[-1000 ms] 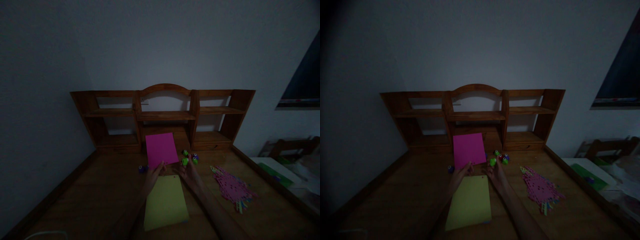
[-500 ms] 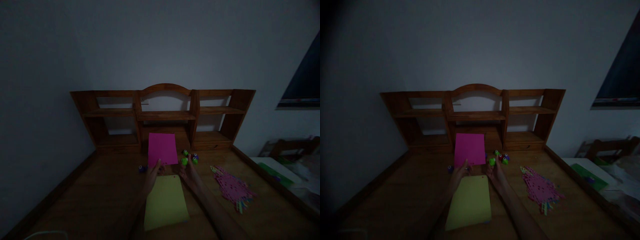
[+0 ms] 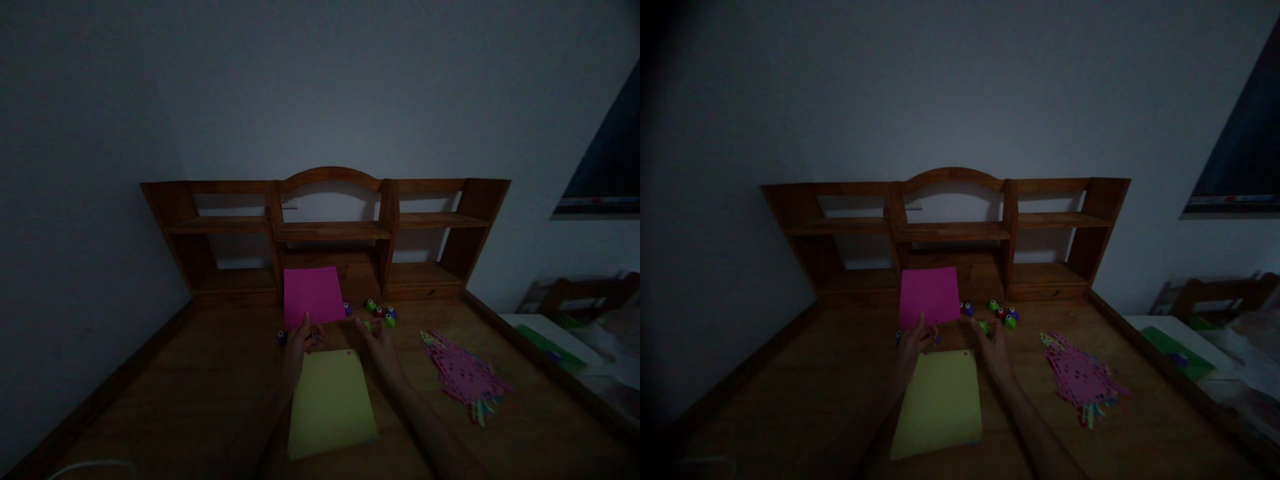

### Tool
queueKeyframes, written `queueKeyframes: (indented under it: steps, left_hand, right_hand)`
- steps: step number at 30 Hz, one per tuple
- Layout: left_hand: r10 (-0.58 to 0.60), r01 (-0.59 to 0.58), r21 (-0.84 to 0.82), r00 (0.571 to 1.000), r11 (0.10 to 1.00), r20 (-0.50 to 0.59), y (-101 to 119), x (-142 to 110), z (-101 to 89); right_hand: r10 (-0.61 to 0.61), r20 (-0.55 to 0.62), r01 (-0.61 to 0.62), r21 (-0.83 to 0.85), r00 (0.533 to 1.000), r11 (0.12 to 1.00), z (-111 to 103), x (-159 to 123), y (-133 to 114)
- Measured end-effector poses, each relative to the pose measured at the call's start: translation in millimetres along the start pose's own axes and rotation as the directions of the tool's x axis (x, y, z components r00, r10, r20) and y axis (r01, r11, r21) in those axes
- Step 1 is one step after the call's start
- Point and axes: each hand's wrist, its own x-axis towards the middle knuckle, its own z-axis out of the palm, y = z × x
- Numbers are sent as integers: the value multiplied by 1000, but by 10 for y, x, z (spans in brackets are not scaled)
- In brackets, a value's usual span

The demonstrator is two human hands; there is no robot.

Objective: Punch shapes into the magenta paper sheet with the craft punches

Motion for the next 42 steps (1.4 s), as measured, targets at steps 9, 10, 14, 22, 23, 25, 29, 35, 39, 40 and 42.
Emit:
queueKeyframes:
  steps: [9, 10, 14, 22, 23, 25, 29, 35, 39, 40, 42]
  left_hand:
    - [7, -11, 58, 998, 998, 58, 27, -44, 36]
    - [10, -15, 83, 998, 996, 64, 34, -62, 50]
    - [53, -74, 202, 993, 977, 110, 3, -100, 80]
    - [153, -200, 234, 966, 951, 206, -68, -103, 79]
    - [154, -201, 235, 967, 951, 201, -61, -110, 81]
    - [151, -196, 239, 969, 951, 194, -42, -125, 85]
    - [145, -187, 231, 971, 955, 190, 3, -153, 101]
    - [139, -184, 245, 972, 952, 190, 23, -163, 105]
    - [133, -176, 254, 975, 951, 179, 22, -166, 103]
    - [127, -169, 251, 976, 953, 176, 22, -168, 103]
    - [116, -156, 241, 978, 958, 174, 20, -168, 103]
  right_hand:
    - [-191, 131, 228, -392, 973, 891, -121, 44, -7]
    - [-186, 115, 217, -397, 976, 892, -125, 46, 14]
    - [-155, 55, 164, -422, 986, 892, -128, 50, 103]
    - [-165, 90, 188, -464, 982, 866, -115, 43, 79]
    - [-166, 92, 190, -473, 982, 861, -113, 39, 68]
    - [-171, 96, 196, -489, 981, 850, -112, 28, 47]
    - [-186, 100, 211, -511, 977, 833, -112, 10, 9]
    - [-134, 133, 183, -505, 982, 844, -108, 1, -47]
    - [-144, 158, 204, -494, 977, 845, -111, 3, -44]
    - [-146, 161, 209, -501, 976, 840, -113, 4, -37]
    - [-146, 177, 218, -509, 973, 833, -118, 6, -22]
